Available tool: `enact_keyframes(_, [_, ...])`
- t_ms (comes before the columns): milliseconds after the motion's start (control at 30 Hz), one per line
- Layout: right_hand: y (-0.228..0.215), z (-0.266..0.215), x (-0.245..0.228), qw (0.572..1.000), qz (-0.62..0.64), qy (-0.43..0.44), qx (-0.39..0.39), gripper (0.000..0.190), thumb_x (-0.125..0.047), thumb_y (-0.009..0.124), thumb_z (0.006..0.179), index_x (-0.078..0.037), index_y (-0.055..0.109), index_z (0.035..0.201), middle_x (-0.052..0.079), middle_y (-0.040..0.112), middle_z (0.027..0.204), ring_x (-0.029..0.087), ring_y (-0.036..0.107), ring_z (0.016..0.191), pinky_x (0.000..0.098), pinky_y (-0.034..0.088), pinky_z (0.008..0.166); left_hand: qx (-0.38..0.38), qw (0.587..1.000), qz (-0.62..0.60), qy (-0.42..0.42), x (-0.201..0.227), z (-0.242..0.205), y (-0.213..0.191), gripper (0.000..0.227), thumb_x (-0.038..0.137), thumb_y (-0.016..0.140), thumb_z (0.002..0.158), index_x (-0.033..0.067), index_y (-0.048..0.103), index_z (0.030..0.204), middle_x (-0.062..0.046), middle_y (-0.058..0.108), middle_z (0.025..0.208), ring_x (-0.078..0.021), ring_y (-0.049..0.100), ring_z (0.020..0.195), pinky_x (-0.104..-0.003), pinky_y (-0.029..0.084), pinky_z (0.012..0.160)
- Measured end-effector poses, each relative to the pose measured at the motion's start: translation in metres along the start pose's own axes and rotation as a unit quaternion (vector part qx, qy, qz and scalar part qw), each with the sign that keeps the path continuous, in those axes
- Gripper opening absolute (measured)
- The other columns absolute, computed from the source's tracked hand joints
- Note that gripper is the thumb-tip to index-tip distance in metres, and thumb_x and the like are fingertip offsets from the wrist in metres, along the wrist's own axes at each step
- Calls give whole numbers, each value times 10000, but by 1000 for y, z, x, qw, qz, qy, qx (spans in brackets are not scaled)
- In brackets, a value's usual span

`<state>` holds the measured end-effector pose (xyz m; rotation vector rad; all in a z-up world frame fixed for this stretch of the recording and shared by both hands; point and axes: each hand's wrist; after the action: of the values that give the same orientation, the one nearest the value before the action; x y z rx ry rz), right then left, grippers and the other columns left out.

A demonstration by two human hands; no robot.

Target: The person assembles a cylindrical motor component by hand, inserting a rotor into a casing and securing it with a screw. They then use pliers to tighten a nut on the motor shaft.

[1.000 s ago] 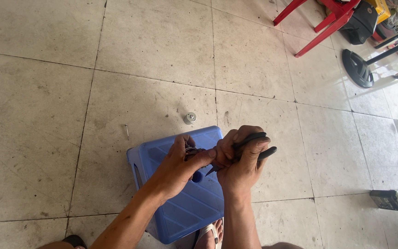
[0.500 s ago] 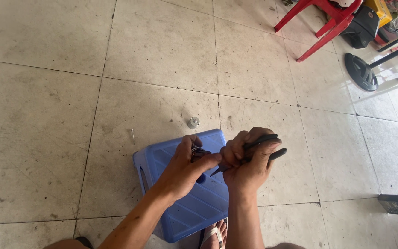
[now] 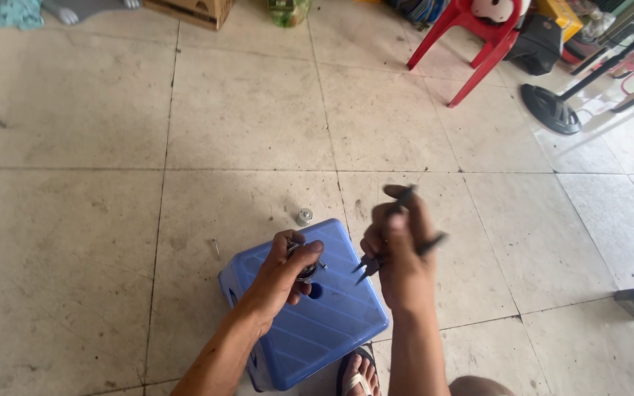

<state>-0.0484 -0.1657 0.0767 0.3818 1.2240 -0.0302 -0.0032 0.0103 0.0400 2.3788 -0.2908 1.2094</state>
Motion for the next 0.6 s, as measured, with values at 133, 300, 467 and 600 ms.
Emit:
enact_keyframes(133, [2, 6, 4, 928, -370, 31, -29, 756, -67, 786, 839, -28, 434, 1506, -19, 476, 749, 100, 465, 574, 242, 391, 453, -7, 1000, 21, 16, -2, -1, -12, 797, 633, 580, 699, 120, 425, 1288, -104, 509, 974, -192, 616, 671, -279, 448, 493])
enact_keyframes(300, [38, -20, 4, 693, -619, 278, -245, 1280, -122, 926, 729, -80, 14, 1626, 217, 391, 1518, 350, 658, 1130, 415, 626, 960, 21, 992, 24, 124, 0, -14, -38, 1137, -30, 833, 614, 185, 149, 1496, -166, 585, 957, -240, 604, 724, -337, 482, 522])
enact_keyframes(467, [35, -63, 57, 675, -667, 156, -272, 1194, -422, 918, 758, 12, 165, 1576, 258, 524, 1289, 397, 698, 939, 458, 621, 758, 103, 942, 205, 243, -4, -32, -41, 857, 18, 783, 785, 173, 316, 1487, -86, 637, 982, -162, 650, 625, -290, 582, 473])
enact_keyframes(600, [49, -52, 34, 658, -678, 141, -295, 1009, -453, 851, 820, -125, 275, 1581, 135, 470, 1435, 327, 571, 1175, 443, 597, 866, 140, 870, 271, 386, -8, -37, -43, 937, 6, 850, 654, 96, 427, 1485, -104, 711, 1190, -203, 761, 935, -300, 654, 769])
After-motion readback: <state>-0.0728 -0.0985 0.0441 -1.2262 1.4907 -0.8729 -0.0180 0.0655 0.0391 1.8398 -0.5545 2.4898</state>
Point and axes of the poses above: each hand's wrist, its own z-axis towards the middle knuckle, its own y-axis out of the palm, x = y × z
